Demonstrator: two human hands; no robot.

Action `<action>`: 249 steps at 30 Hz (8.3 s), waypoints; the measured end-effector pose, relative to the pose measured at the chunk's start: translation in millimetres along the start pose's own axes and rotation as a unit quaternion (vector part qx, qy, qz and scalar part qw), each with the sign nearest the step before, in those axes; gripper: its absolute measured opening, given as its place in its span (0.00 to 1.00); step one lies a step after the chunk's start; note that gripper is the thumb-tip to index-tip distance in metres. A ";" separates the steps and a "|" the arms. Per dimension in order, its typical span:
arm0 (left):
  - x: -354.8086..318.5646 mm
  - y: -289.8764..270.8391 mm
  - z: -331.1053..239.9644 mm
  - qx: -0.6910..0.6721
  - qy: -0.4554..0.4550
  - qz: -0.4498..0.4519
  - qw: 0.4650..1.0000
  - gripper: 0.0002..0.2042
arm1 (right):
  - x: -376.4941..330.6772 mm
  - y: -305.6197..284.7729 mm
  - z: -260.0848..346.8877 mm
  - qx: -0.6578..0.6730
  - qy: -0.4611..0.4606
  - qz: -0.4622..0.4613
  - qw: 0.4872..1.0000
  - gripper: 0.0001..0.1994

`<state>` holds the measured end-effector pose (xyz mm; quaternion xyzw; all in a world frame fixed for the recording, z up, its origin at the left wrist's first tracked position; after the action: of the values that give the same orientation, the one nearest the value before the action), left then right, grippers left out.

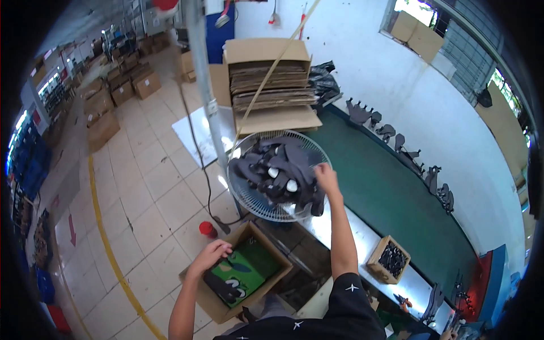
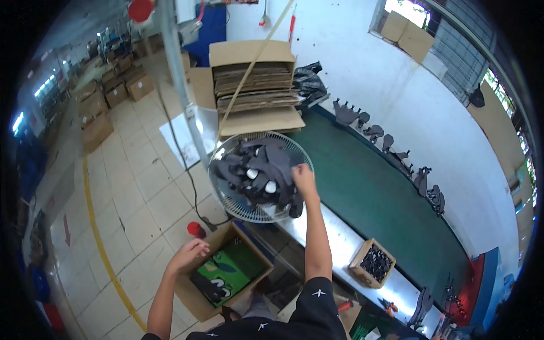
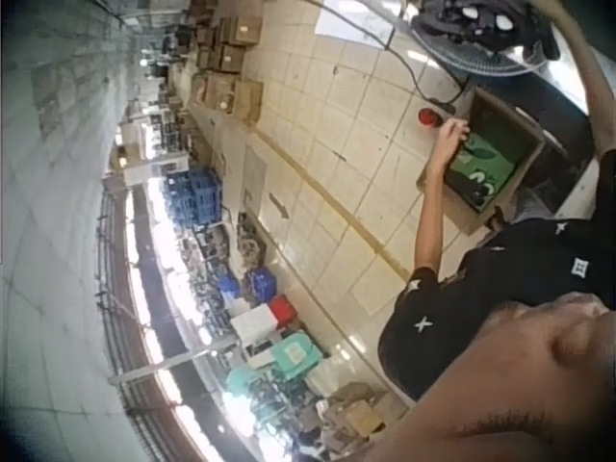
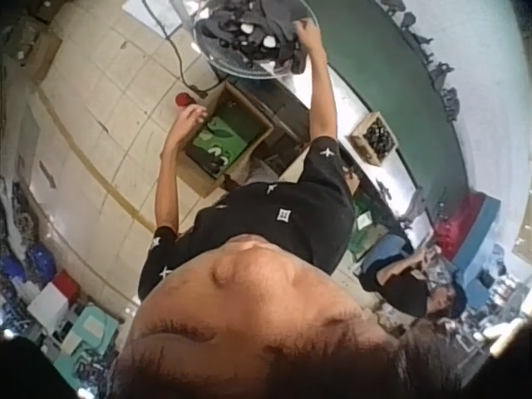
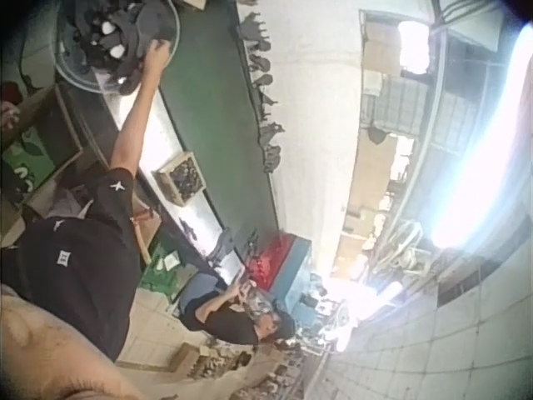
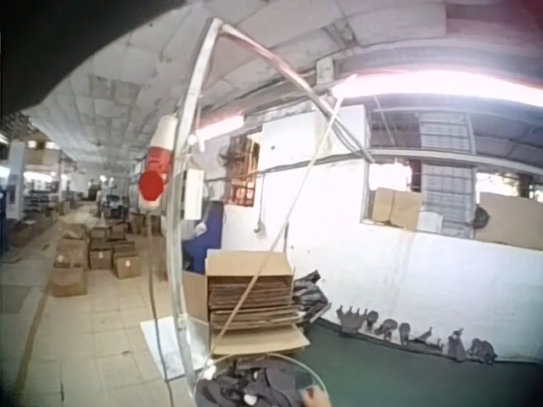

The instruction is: Sorting shoe components and using a hammer to assemble them at a factory workbench.

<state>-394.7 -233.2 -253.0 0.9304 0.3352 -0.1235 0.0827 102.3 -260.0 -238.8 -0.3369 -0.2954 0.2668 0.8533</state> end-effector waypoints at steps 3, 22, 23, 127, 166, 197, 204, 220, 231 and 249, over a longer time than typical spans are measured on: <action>82.1 70.3 -48.2 0.027 0.064 0.065 0.996 0.11 | 23.3 41.9 -50.4 -0.172 -0.051 0.151 0.972 0.27; 329.3 203.6 -102.3 0.506 0.032 -0.149 0.849 0.21 | -85.0 -107.9 -32.5 0.573 0.238 0.102 0.777 0.11; 331.3 194.8 -97.1 0.510 0.032 -0.153 0.846 0.21 | -87.9 -101.6 -28.1 0.577 0.223 0.110 0.778 0.13; -10.6 24.8 506.4 -0.476 -0.254 -0.383 0.749 0.17 | -465.2 -86.8 -3.2 0.212 0.476 0.338 0.784 0.16; -3.8 19.1 468.9 0.144 -0.263 -0.575 0.761 0.13 | -452.2 -73.1 6.6 0.123 0.474 0.337 0.804 0.21; 20.0 21.5 271.6 0.184 -0.085 -0.355 0.913 0.09 | -460.7 -79.5 -7.1 0.313 0.504 0.274 0.757 0.15; 78.2 117.8 5.3 0.065 0.179 -0.288 0.938 0.06 | -407.1 -122.0 -5.3 0.464 0.406 0.113 0.779 0.19; 325.0 233.4 -40.2 0.326 -0.090 0.100 0.936 0.23 | -236.7 -93.7 -122.2 0.415 0.405 -0.121 0.805 0.12; 197.4 298.1 -103.7 0.243 0.063 0.049 0.967 0.27 | -268.6 -145.9 -148.8 0.141 0.360 -0.041 0.921 0.15; 329.0 154.6 -123.7 0.680 -0.054 -0.049 0.729 0.29 | -137.2 -43.9 -28.9 -0.129 0.357 0.147 0.913 0.27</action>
<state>-28.5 -123.3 -217.7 0.7116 0.2015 -0.3725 -0.5606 39.6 -389.5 -268.5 -0.5561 0.0499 0.2105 0.8025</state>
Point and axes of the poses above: each hand's wrist, its own x-axis towards the middle knuckle, its own y-axis out of the palm, z = x × y, the point moved 1 cm from there along x, towards the middle knuckle, and after that the axes turned 10 degrees about -x, right-handed, at the moved point
